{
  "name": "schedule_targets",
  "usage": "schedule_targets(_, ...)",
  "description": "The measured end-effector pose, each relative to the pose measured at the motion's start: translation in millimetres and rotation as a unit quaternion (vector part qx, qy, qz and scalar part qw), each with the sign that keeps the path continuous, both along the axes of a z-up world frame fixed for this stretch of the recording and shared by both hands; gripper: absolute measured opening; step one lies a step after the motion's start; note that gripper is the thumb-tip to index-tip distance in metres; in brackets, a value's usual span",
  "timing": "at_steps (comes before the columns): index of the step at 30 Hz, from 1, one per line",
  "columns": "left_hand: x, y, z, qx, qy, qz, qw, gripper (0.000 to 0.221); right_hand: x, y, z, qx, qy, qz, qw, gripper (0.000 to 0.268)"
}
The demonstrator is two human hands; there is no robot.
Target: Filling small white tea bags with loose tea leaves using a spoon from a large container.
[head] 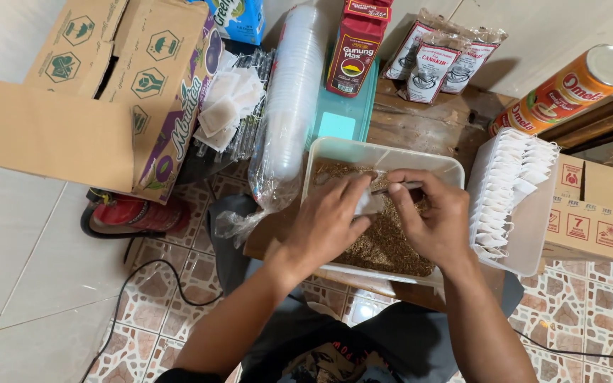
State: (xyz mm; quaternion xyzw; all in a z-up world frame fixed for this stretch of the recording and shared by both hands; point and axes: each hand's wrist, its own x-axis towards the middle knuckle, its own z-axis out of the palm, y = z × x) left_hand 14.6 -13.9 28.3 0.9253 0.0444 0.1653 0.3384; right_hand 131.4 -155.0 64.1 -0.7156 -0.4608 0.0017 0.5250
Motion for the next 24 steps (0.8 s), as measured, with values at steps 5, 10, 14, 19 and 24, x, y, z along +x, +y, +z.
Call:
schedule_targets(5,2.1,-0.7,2.7,-0.014,-0.01,0.028,0.999,0.056,3.3,-11.9,-10.4,0.023,0.024,-0.024,0.999,0.015)
schedule_targets(10,2.9,6.8,-17.2,-0.029,0.01,0.057,0.998,0.061,9.9,-30.2,-21.6,0.058,0.056,-0.054,0.995,0.017)
schedule_targets(14,0.8,9.9,-36.0,-0.043,-0.017,0.087,0.995,0.068,34.3,-52.4,-33.1,0.017,0.1,-0.115,0.988,0.009)
schedule_targets(19,-1.0,7.8,-23.6,-0.097,-0.056,0.093,0.989,0.065,22.9,-29.8,-28.4,-0.131,0.077,-0.024,0.988,0.01)
schedule_targets(24,-4.6,11.2,-8.8,-0.156,-0.096,0.101,0.978,0.064,5.3,-0.5,-36.5,-0.135,0.064,0.233,0.961,0.021)
